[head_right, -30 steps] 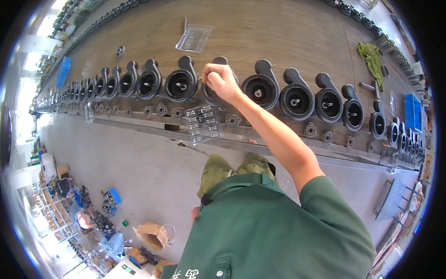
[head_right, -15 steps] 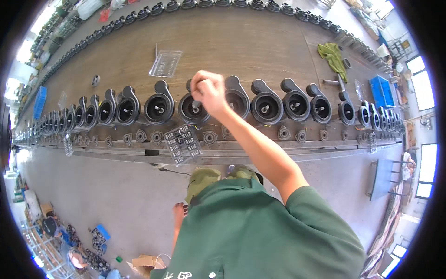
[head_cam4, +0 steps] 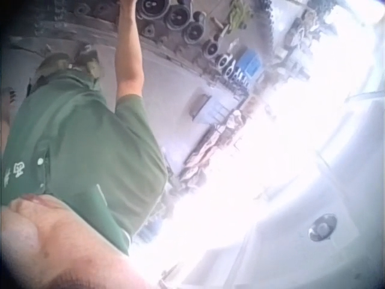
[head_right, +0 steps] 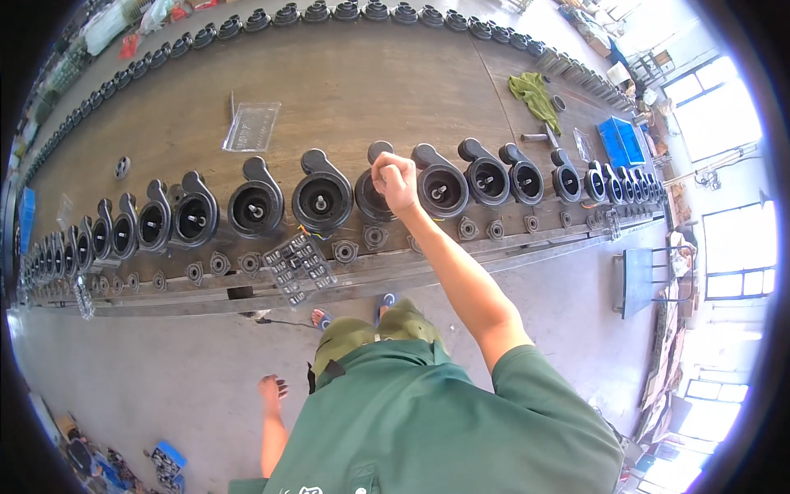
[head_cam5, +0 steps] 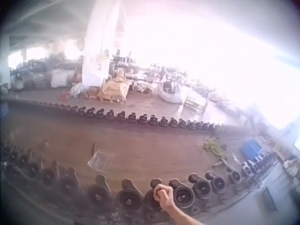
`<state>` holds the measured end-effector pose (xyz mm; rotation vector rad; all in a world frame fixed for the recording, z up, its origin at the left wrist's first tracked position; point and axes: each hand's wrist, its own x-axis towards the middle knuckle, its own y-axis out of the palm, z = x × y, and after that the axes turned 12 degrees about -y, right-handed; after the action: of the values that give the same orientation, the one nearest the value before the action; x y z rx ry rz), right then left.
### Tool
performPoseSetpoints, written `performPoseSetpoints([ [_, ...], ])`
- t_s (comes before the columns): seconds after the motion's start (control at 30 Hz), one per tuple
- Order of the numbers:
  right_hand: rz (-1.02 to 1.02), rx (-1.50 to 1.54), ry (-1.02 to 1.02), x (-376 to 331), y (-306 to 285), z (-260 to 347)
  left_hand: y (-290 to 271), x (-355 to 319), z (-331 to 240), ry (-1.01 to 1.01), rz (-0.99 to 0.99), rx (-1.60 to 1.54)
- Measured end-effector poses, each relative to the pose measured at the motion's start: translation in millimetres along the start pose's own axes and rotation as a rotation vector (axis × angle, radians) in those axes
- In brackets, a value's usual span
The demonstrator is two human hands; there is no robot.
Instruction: The person places small ring-shaped components into circular black housings arranged in a row on a long table. They handle components from a transparent tray and then use a handheld tool to press or fit them into the housings one by one.
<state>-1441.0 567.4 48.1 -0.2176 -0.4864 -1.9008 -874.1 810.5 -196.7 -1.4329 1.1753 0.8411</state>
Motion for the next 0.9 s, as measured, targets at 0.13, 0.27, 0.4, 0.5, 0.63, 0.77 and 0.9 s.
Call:
performPoseSetpoints([
  [0.13, 0.060, -0.112, -0.002, 12, -4, -4, 7, -22, 5, 0.084, 0.040, -0.100],
  [0.27, 0.213, -0.236, -0.188, 7, -7, 5, 59, -44, 20, 0.014, -0.001, -0.036],
  [0.4, 0.247, 0.096, -0.041, 23, -17, 21, 121, -81, 44, 0.080, 0.008, -0.080],
  [0.5, 0.247, 0.209, -0.095, 30, -41, 84, 171, -104, 83, 0.074, -0.047, -0.179],
  [0.63, 0.256, 0.184, -0.012, 27, -112, 77, 219, -142, 125, -0.019, -0.106, -0.213],
  [0.77, 0.297, 0.243, 0.021, 26, -131, 75, 242, -149, 181, -0.174, -0.123, -0.026],
  [0.9, 0.338, 0.223, 0.063, 28, -138, 69, 256, -148, 201, -0.183, -0.122, -0.117],
])
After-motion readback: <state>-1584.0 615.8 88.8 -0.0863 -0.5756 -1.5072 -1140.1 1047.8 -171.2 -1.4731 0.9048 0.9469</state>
